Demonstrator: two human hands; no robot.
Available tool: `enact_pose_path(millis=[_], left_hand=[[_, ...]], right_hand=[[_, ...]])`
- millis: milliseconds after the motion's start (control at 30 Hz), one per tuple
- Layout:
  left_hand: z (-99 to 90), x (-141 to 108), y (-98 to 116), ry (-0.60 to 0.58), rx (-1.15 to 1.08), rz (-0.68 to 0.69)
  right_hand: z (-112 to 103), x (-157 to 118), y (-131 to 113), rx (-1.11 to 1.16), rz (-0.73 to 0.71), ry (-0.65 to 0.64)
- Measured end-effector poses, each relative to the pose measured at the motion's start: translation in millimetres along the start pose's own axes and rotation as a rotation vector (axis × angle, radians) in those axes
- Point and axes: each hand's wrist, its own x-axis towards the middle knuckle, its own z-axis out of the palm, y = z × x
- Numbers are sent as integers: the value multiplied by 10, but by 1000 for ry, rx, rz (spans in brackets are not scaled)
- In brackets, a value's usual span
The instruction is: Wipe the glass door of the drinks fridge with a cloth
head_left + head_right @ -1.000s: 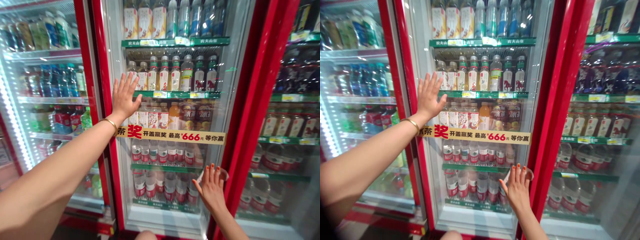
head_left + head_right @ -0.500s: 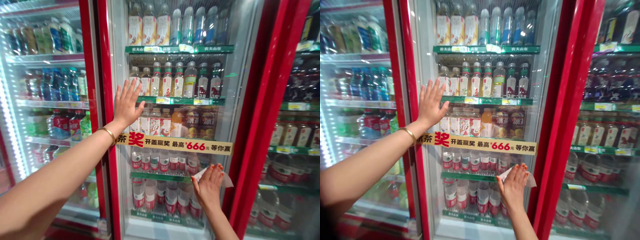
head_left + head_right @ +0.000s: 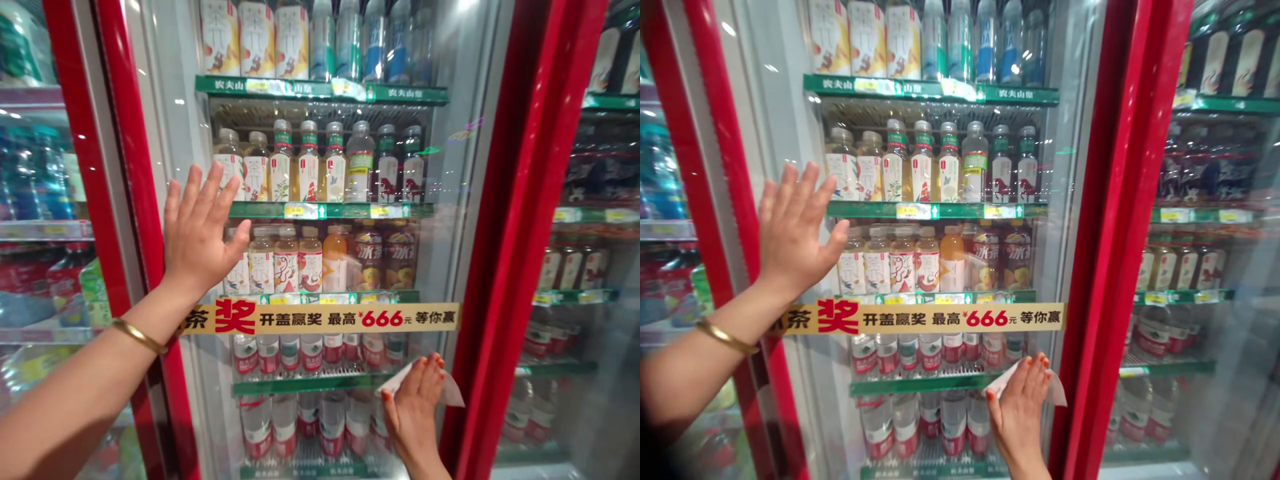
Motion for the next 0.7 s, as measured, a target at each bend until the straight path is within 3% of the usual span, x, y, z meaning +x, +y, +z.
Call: enact_pose_path(millis=[300,500,700], left_hand=[[21,21,-74,-40,13,-15],[31,18,-70,5,16,-15],[30,-3,-67,57,58,20]], right_hand=[[77,-298,-75,-31,24,-26],[141,-390,-62,-28,42,-44],[228,-366,-50,-46,0,109]])
